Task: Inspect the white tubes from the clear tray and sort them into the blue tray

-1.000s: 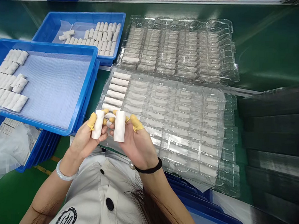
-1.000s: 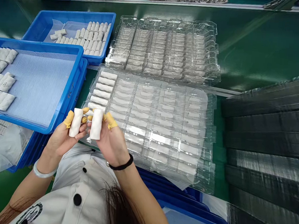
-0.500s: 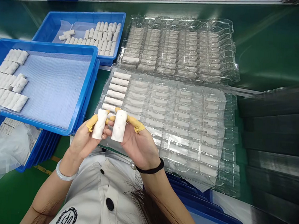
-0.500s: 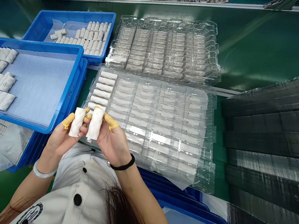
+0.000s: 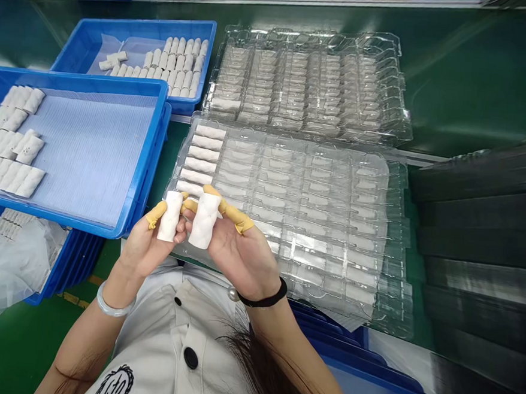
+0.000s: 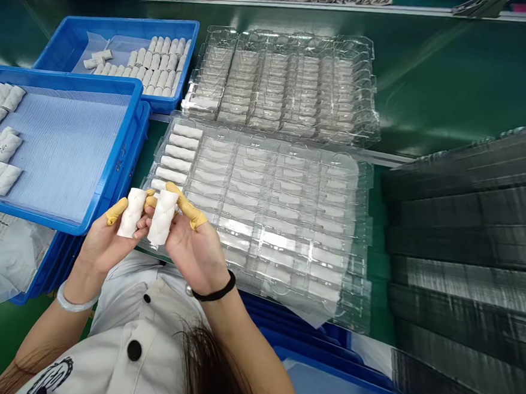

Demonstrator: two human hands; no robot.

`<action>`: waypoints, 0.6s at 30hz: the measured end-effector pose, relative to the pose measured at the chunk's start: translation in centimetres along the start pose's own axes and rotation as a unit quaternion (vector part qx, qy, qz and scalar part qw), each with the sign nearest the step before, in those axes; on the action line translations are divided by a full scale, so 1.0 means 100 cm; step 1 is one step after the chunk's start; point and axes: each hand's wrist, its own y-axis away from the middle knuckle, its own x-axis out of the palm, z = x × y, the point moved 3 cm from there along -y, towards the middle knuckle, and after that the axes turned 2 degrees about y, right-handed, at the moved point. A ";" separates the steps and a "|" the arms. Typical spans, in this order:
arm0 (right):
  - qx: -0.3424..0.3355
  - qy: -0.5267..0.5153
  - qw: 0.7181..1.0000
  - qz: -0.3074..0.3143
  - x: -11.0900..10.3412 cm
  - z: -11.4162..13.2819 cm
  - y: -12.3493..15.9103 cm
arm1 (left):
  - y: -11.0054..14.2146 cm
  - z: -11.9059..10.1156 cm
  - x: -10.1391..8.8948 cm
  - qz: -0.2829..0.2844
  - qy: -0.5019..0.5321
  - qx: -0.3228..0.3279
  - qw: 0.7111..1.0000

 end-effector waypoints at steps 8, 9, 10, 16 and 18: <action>-0.017 0.017 0.999 0.028 -0.007 -0.007 -0.001 | -0.002 0.001 -0.002 0.017 -0.001 0.005 1.000; -0.021 0.031 0.999 0.039 -0.008 -0.008 -0.002 | -0.002 0.001 -0.003 0.019 -0.012 0.010 1.000; -0.027 0.048 0.997 0.046 -0.010 -0.008 -0.003 | -0.001 0.001 -0.004 0.017 -0.028 0.017 0.999; -0.087 0.156 0.983 -0.033 -0.037 -0.002 -0.013 | 0.017 -0.006 -0.023 -0.028 -0.158 0.125 0.979; -0.114 0.200 0.971 -0.064 -0.046 0.001 -0.016 | 0.027 -0.007 -0.038 -0.041 -0.223 0.137 0.964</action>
